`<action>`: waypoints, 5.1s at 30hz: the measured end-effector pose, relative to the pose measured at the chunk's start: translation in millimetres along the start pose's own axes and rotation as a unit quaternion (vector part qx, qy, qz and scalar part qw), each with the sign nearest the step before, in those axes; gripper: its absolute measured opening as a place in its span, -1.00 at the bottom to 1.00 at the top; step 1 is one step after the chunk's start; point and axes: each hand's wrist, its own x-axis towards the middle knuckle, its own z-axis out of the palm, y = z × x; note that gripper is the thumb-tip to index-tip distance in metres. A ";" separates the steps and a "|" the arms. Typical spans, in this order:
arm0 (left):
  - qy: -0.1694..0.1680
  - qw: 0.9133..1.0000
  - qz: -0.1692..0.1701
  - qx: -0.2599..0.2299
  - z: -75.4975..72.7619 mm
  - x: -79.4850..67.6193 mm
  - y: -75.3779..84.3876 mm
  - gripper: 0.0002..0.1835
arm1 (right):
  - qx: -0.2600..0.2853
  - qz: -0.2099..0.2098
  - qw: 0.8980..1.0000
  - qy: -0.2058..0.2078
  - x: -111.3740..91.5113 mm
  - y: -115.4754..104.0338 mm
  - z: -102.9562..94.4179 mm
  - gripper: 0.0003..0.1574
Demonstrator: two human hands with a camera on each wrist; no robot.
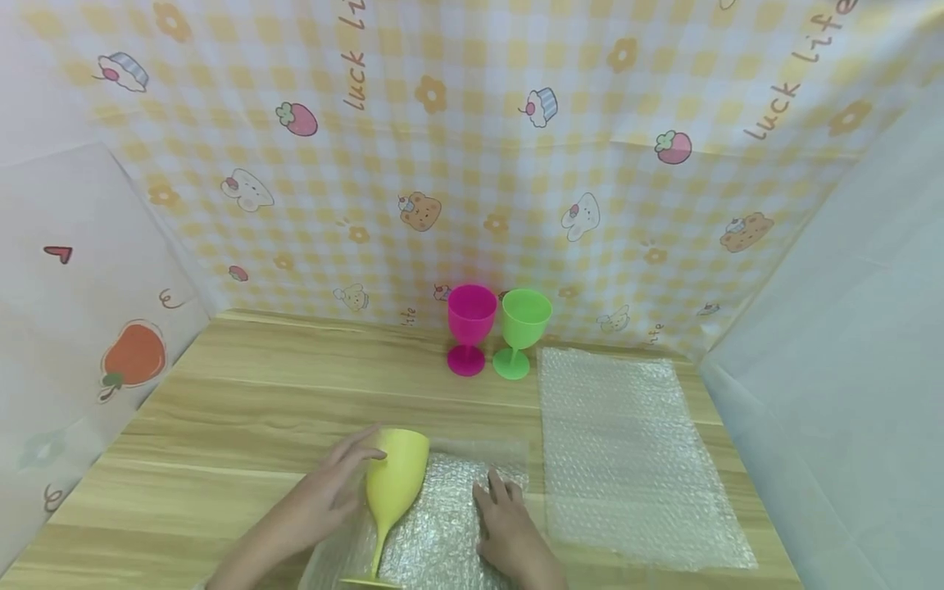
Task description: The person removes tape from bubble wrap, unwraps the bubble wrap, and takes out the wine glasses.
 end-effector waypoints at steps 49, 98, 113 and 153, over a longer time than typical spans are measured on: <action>-0.101 0.985 -0.129 -0.059 6.6 15.1 -66.2 0.33 | 0.001 0.038 0.999 0.025 32.4 -9.0 -22.1 0.06; -0.066 0.953 -0.219 -0.200 5.5 -9.8 -46.0 -0.67 | -0.101 0.012 0.995 -0.009 41.1 -0.7 -19.2 0.02; -0.206 0.899 -0.135 -0.362 44.7 -31.8 -25.5 -0.59 | -0.127 -0.009 0.992 0.014 40.5 -2.8 -27.1 -0.40; 0.127 0.976 -0.138 -0.107 37.7 160.7 -51.2 -0.73 | 0.038 0.100 0.994 -0.025 93.3 -1.2 -42.8 -0.57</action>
